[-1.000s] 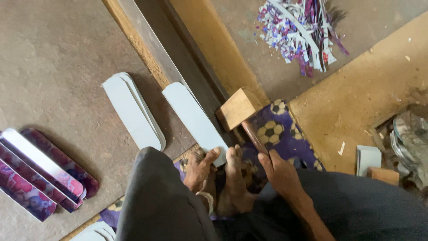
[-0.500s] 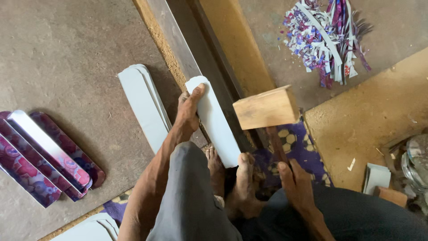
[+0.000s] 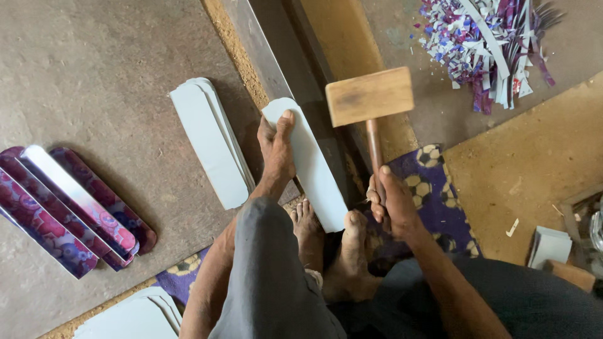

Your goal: The person sits on the floor and uses a wooden mallet to repeatedly strike the edges of a stack of patterned paper sheets clamped against a metal bar. The person flips the stack and continues striking to shape the edges, then places the finished piece aside.

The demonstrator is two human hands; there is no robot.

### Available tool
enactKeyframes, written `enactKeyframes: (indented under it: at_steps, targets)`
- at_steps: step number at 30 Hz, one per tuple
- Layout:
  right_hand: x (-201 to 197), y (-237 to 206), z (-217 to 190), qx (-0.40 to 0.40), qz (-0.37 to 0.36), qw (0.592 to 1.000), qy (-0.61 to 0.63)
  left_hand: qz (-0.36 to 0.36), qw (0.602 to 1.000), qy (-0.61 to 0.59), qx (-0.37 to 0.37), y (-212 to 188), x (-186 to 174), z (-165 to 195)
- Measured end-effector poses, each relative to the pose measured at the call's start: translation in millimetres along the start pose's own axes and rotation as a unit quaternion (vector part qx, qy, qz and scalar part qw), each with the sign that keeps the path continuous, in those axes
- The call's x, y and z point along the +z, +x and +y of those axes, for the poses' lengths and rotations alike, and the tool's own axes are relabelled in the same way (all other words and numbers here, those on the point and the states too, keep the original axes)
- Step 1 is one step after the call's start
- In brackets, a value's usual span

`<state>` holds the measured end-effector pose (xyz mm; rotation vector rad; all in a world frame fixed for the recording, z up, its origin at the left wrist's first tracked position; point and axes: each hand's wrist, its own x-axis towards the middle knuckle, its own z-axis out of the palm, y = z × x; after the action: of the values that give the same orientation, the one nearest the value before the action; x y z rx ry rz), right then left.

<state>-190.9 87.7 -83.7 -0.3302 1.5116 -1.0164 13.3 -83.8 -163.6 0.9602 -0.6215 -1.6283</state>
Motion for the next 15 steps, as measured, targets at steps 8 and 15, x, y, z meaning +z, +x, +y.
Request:
enactKeyframes:
  at_steps: [8, 15]
  targets:
    - [10.0, -7.8, -22.8, -0.101, 0.0, 0.975, -0.196, -0.006, 1.0, 0.008, -0.008, -0.1, -1.4, -1.3]
    - [16.0, -60.1, -50.2, -0.475, 0.131, 0.868, -0.06, 0.01, 0.999, 0.033, -0.031, -1.1, 0.2, -0.9]
